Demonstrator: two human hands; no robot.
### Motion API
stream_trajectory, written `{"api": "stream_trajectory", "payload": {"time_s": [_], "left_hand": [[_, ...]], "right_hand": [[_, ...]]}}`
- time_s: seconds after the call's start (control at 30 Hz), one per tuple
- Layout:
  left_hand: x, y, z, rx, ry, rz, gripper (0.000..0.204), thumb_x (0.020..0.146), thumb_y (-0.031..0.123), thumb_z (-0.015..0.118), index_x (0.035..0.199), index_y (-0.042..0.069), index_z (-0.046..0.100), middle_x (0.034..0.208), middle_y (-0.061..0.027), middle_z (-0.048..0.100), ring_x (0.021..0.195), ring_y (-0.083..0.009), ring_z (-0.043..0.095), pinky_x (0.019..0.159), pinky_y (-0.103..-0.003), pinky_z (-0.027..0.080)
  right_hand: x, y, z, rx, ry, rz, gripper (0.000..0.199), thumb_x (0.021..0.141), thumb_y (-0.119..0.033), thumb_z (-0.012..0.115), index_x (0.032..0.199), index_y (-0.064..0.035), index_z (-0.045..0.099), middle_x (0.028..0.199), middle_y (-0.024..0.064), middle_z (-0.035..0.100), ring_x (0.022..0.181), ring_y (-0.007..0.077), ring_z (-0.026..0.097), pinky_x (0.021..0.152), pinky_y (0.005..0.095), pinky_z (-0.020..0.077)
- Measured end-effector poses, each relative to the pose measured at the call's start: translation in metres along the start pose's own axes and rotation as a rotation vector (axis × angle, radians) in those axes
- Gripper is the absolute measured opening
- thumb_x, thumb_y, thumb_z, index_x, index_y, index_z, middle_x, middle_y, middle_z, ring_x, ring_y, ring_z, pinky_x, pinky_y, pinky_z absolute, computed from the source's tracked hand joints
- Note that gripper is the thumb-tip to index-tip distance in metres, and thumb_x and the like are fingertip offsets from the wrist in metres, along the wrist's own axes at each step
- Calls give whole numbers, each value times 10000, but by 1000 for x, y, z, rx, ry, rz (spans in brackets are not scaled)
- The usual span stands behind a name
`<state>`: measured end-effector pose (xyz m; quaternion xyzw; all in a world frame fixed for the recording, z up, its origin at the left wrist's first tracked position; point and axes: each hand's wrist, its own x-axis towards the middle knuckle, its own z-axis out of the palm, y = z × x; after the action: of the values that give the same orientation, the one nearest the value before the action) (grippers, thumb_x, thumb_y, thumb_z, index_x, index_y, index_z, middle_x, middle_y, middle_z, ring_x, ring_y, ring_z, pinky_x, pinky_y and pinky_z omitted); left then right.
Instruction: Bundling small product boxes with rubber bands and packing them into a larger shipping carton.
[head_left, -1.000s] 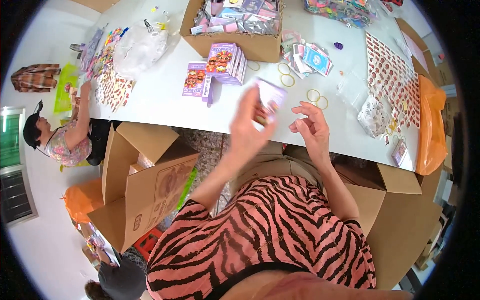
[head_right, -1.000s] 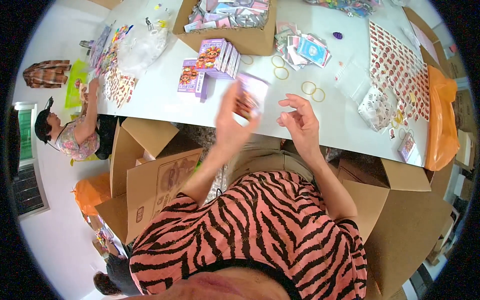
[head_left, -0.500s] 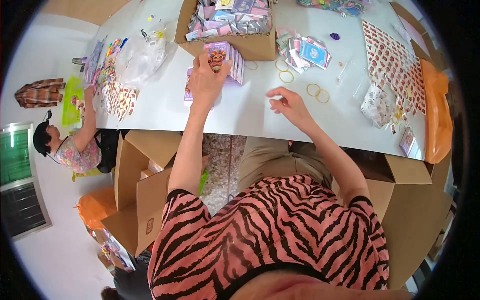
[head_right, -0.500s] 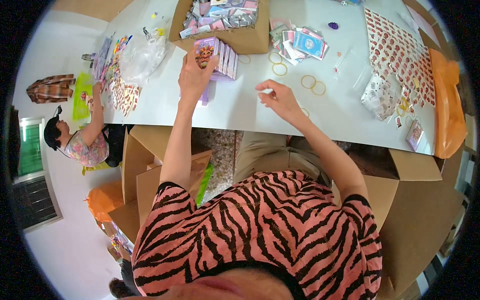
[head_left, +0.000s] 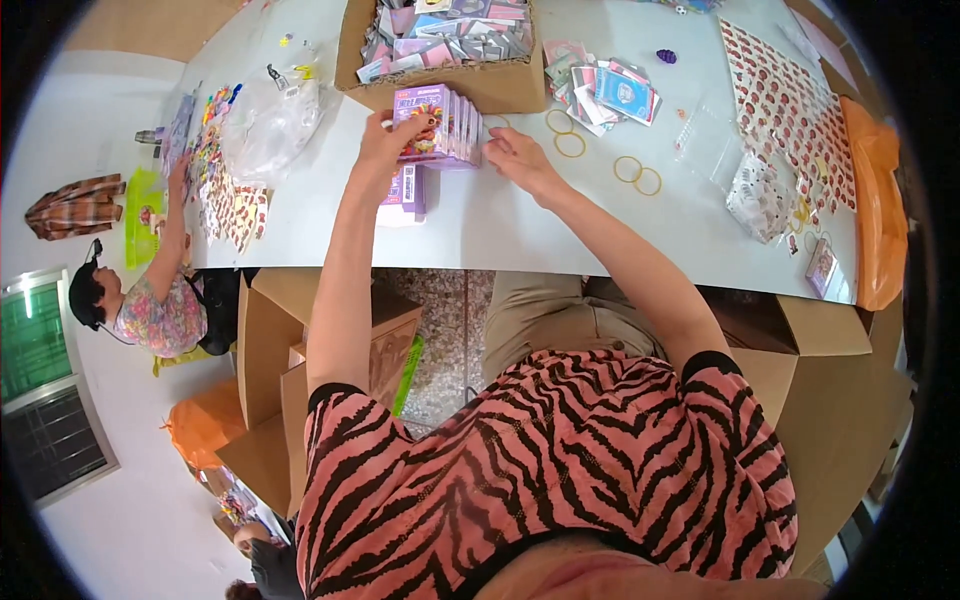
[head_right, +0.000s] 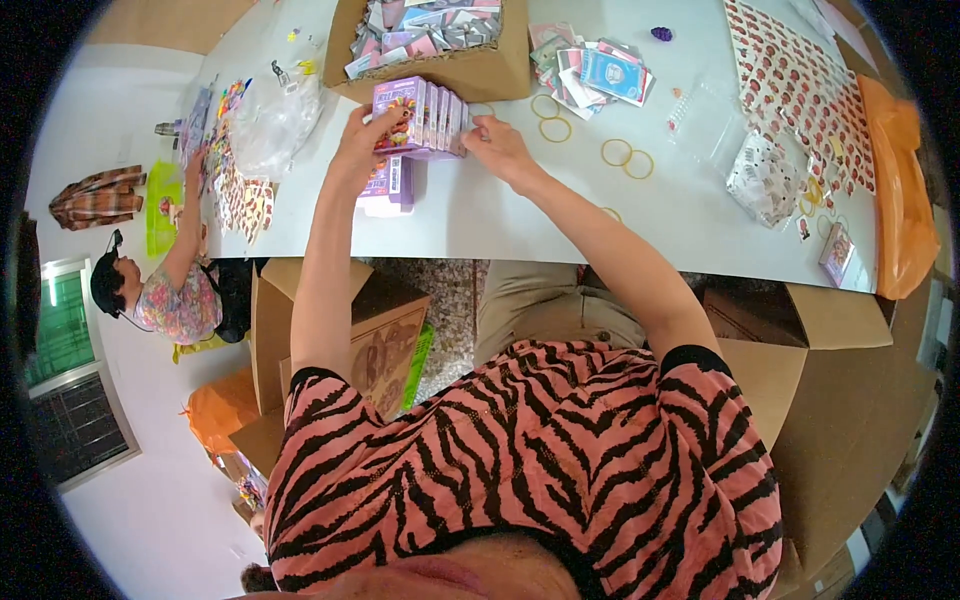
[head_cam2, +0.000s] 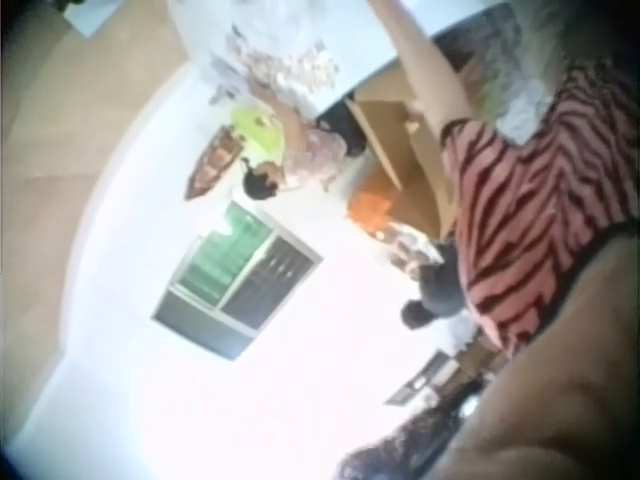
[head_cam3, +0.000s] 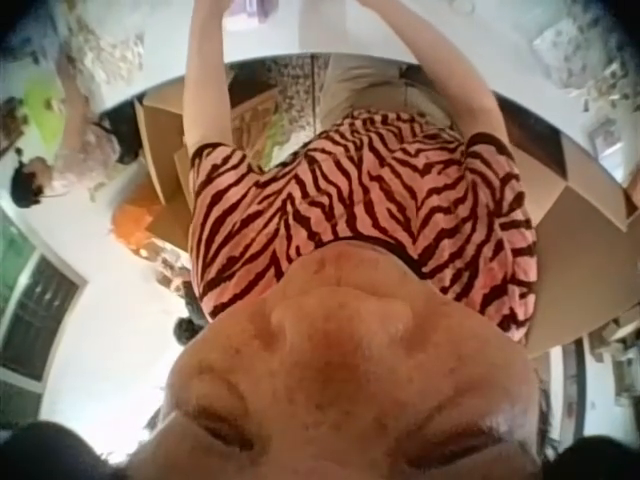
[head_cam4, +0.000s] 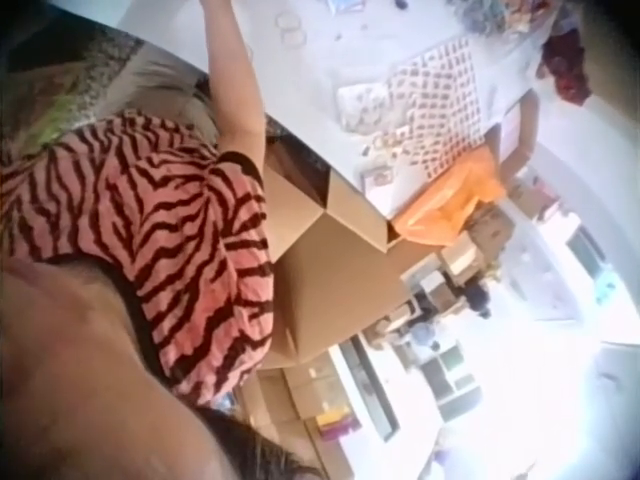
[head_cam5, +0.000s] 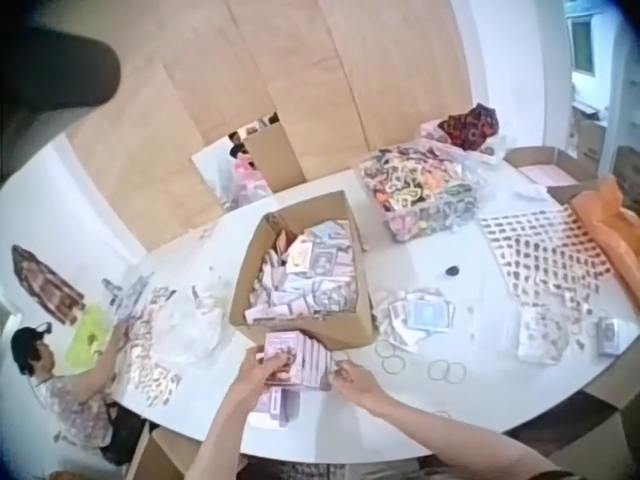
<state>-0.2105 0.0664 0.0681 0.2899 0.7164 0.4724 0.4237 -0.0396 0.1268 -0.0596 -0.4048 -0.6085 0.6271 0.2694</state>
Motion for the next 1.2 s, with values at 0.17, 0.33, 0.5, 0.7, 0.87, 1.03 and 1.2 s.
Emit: {"api": "stream_trajectory", "payload": {"time_s": [0.17, 0.33, 0.5, 0.7, 0.87, 1.03, 1.2], "left_hand": [[12, -21, -7, -116, -301, -156, 454, 863, 378, 631, 1168, 48, 563, 1093, -68, 609, 1015, -130, 565, 931, -313, 410], [12, -29, -6, -203, -339, -173, 457, 846, 446, 619, 1170, 125, 579, 1132, -6, 599, 1057, -138, 524, 950, -378, 353], [-4, -37, -4, -340, -261, -265, 461, 857, 399, 626, 1215, 123, 538, 1164, -69, 602, 1096, -215, 552, 965, -470, 386], [-42, -68, 21, -705, -424, -121, 523, 961, 421, 380, 1375, 101, 387, 1361, -137, 469, 1239, -311, 461, 1059, -550, 314], [-68, -101, 69, -939, -542, -167, 557, 963, 450, 361, 1403, 109, 347, 1423, -134, 390, 1283, -328, 404, 1082, -558, 283], [-67, -115, 97, -1111, -677, -241, 528, 957, 402, 419, 1389, 104, 361, 1406, -113, 416, 1298, -295, 391, 1101, -526, 271], [-69, -108, 107, -1061, -731, -226, 532, 966, 402, 404, 1407, 111, 340, 1416, -114, 402, 1305, -297, 379, 1105, -525, 261]], "right_hand": [[4, -22, 13, -41, -41, 60, 408, 854, -330, 514, 1097, -9, 582, 936, 169, 647, 876, 293, 616, 783, 369, 467], [0, -16, 21, -48, 69, 27, 330, 863, -293, 464, 944, -1, 592, 870, 198, 634, 816, 328, 604, 752, 421, 443], [-10, -20, 26, -6, 130, 17, 371, 857, -323, 502, 1024, -3, 589, 858, 191, 604, 867, 329, 590, 787, 388, 451], [-46, -25, -10, 47, 107, -41, 528, 836, -277, 652, 1256, -3, 486, 1197, 142, 495, 1008, 224, 537, 858, 331, 451], [-106, -36, -53, -48, 309, -180, 656, 768, -172, 732, 1327, -30, 419, 1151, 105, 533, 953, 167, 532, 833, 299, 461], [-119, -17, -76, 170, 197, -50, 690, 757, -174, 732, 1340, -16, 399, 1167, 122, 570, 1036, 183, 556, 903, 315, 439], [-119, -22, -90, -28, 199, 72, 745, 743, -282, 746, 1344, -15, 394, 1219, 128, 551, 1110, 204, 535, 949, 325, 418]]}}
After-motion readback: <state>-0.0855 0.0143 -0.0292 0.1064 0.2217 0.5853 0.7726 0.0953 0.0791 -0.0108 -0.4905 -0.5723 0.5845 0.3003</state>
